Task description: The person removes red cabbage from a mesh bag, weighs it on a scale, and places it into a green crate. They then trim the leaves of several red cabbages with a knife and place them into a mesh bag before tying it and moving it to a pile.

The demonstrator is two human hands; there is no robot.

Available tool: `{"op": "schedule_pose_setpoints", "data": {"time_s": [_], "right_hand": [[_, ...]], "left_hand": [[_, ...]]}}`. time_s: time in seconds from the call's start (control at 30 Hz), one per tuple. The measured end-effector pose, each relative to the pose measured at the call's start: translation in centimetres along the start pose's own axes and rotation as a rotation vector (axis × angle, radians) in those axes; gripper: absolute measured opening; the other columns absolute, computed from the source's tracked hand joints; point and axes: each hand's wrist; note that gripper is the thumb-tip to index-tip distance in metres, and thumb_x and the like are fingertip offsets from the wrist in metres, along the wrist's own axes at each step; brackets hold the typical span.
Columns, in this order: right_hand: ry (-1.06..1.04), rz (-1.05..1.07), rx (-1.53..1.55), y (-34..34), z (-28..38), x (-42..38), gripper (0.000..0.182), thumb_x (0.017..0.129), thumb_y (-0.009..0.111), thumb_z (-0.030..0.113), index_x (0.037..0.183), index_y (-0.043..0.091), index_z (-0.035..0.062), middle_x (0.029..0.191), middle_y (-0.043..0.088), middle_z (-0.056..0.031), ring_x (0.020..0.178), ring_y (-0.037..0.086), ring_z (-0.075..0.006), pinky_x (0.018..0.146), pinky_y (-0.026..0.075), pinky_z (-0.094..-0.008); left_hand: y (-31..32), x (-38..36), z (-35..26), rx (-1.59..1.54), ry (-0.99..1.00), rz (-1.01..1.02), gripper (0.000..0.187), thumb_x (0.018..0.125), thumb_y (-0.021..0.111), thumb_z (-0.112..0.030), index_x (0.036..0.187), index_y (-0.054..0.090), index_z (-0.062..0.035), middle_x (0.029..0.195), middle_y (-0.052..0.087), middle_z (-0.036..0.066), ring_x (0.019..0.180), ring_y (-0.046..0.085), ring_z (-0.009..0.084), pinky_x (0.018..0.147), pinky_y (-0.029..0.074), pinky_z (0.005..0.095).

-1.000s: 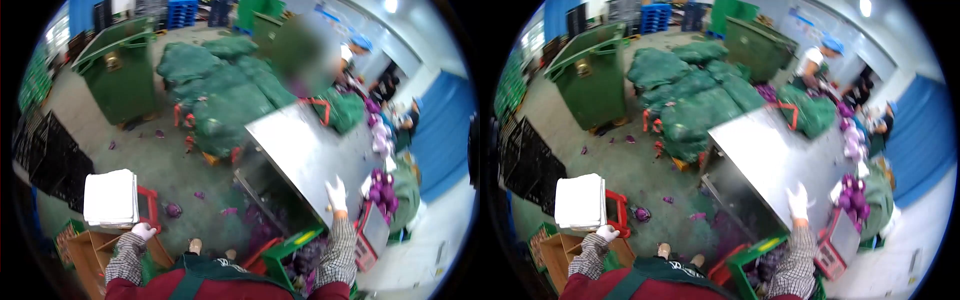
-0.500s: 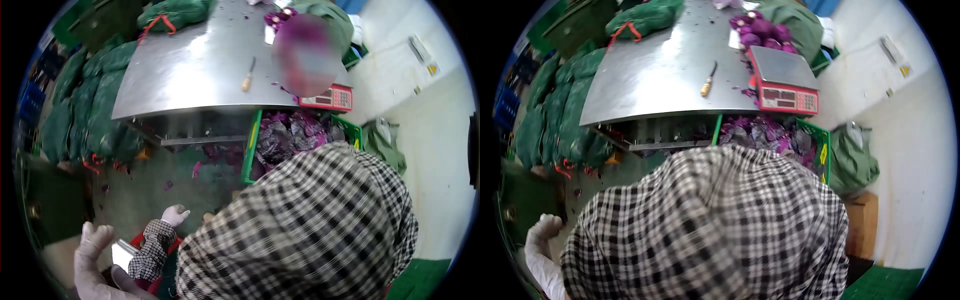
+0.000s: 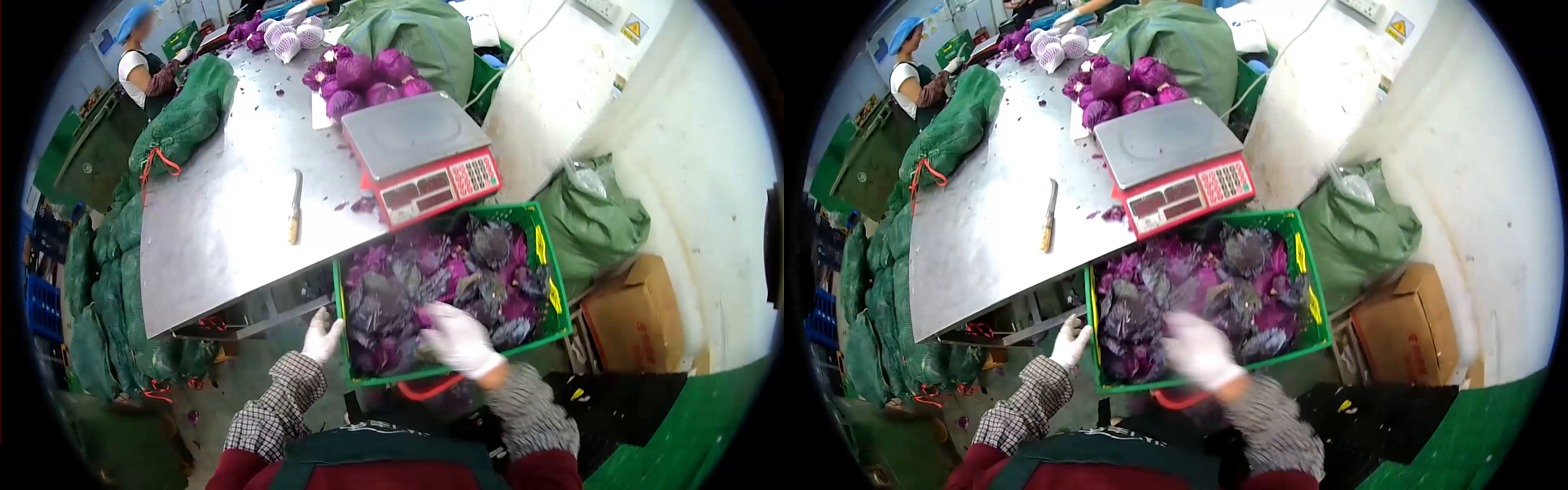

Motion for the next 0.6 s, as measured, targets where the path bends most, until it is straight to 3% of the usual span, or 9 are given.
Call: {"op": "schedule_pose_setpoints", "data": {"time_s": [0.03, 0.1, 0.13, 0.2, 0.33, 0.4, 0.43, 0.53, 0.6], "right_hand": [[0.309, 0.051, -0.108, -2.9, -3.1, -2.3, 0.038, 0.080, 0.060, 0.026, 0.111, 0.060, 0.0033, 0.104, 0.063, -0.0199, 0.098, 0.059, -0.0353, 0.085, 0.048, -0.0416], [0.595, -0.050, -0.252, -7.2, -10.3, -6.3, 0.033, 0.080, 0.060, 0.023, 0.104, 0.063, 0.0007, 0.103, 0.063, -0.0211, 0.098, 0.059, -0.0373, 0.087, 0.047, -0.0423], [0.613, -0.223, -0.374, -8.1, -15.7, -9.4, 0.030, 0.080, 0.059, 0.020, 0.103, 0.063, 0.0008, 0.101, 0.063, -0.0213, 0.097, 0.059, -0.0377, 0.086, 0.046, -0.0418], [0.762, -0.207, -0.349, -12.9, -18.4, -9.6, 0.034, 0.079, 0.058, 0.017, 0.108, 0.061, -0.0013, 0.104, 0.063, -0.0219, 0.098, 0.058, -0.0385, 0.089, 0.046, -0.0401], [0.873, -0.575, -0.207, -9.9, -37.9, -16.3, 0.039, 0.089, 0.056, 0.024, 0.116, 0.055, -0.0047, 0.110, 0.061, -0.0223, 0.109, 0.055, -0.0347, 0.094, 0.041, -0.0380], [1.008, -0.489, 0.127, -8.7, -38.3, -13.8, 0.043, 0.094, 0.051, 0.030, 0.119, 0.052, -0.0054, 0.116, 0.059, -0.0221, 0.111, 0.053, -0.0323, 0.095, 0.039, -0.0372], [1.029, -0.188, 0.132, -9.0, -39.5, -12.6, 0.048, 0.094, 0.050, 0.032, 0.124, 0.049, -0.0058, 0.120, 0.056, -0.0219, 0.109, 0.053, -0.0320, 0.094, 0.039, -0.0364], [1.055, -0.390, 0.148, -7.9, -39.3, -10.1, 0.046, 0.094, 0.050, 0.032, 0.122, 0.052, -0.0044, 0.115, 0.057, -0.0231, 0.105, 0.055, -0.0323, 0.091, 0.041, -0.0363], [1.091, -0.326, -0.184, -8.2, -37.2, -8.6, 0.045, 0.094, 0.050, 0.030, 0.123, 0.051, -0.0049, 0.116, 0.057, -0.0234, 0.106, 0.056, -0.0307, 0.091, 0.041, -0.0359]], "left_hand": [[1.1, 0.9, -0.9, 0.028, 0.045, 0.023, 0.065, 0.089, 0.061, -0.026, 0.138, 0.030, 0.0034, 0.130, 0.048, 0.021, 0.116, 0.051, 0.0265, 0.096, 0.042, 0.0356], [3.0, 3.1, -0.6, 0.178, 0.108, -0.035, 0.053, 0.086, 0.061, -0.022, 0.129, 0.045, 0.0027, 0.127, 0.049, 0.026, 0.119, 0.049, 0.0338, 0.098, 0.040, 0.0354], [2.7, 1.7, -5.9, 0.194, 0.004, -0.079, 0.040, 0.084, 0.060, -0.018, 0.118, 0.054, 0.0018, 0.115, 0.055, 0.027, 0.108, 0.052, 0.0384, 0.093, 0.042, 0.0389], [4.7, 3.5, -3.0, 0.246, 0.099, -0.383, 0.032, 0.084, 0.059, -0.017, 0.109, 0.058, 0.0028, 0.104, 0.058, 0.025, 0.100, 0.055, 0.0394, 0.088, 0.043, 0.0415], [4.9, 3.7, -1.5, 0.265, 0.138, -0.420, 0.031, 0.087, 0.059, -0.019, 0.110, 0.057, 0.0008, 0.097, 0.060, 0.024, 0.093, 0.058, 0.0388, 0.084, 0.045, 0.0418], [4.7, 3.3, -2.7, 0.209, -0.001, -0.346, 0.033, 0.089, 0.057, -0.022, 0.114, 0.054, -0.0016, 0.094, 0.063, 0.023, 0.088, 0.062, 0.0390, 0.078, 0.048, 0.0421], [4.8, 3.5, -2.0, 0.194, 0.019, -0.342, 0.033, 0.089, 0.057, -0.023, 0.115, 0.054, -0.0019, 0.094, 0.063, 0.023, 0.088, 0.061, 0.0396, 0.078, 0.048, 0.0425], [4.6, 3.6, -2.2, 0.239, -0.044, -0.310, 0.037, 0.090, 0.055, -0.029, 0.116, 0.052, -0.0028, 0.094, 0.063, 0.025, 0.090, 0.061, 0.0405, 0.079, 0.048, 0.0452], [4.7, 4.0, -1.4, 0.248, -0.064, -0.285, 0.039, 0.090, 0.054, -0.031, 0.117, 0.051, -0.0030, 0.093, 0.063, 0.026, 0.090, 0.061, 0.0410, 0.079, 0.048, 0.0459]]}}
Point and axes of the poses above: each hand's wrist, its own x-axis towards the middle knuckle, its own y-axis out of the palm, z = x × y
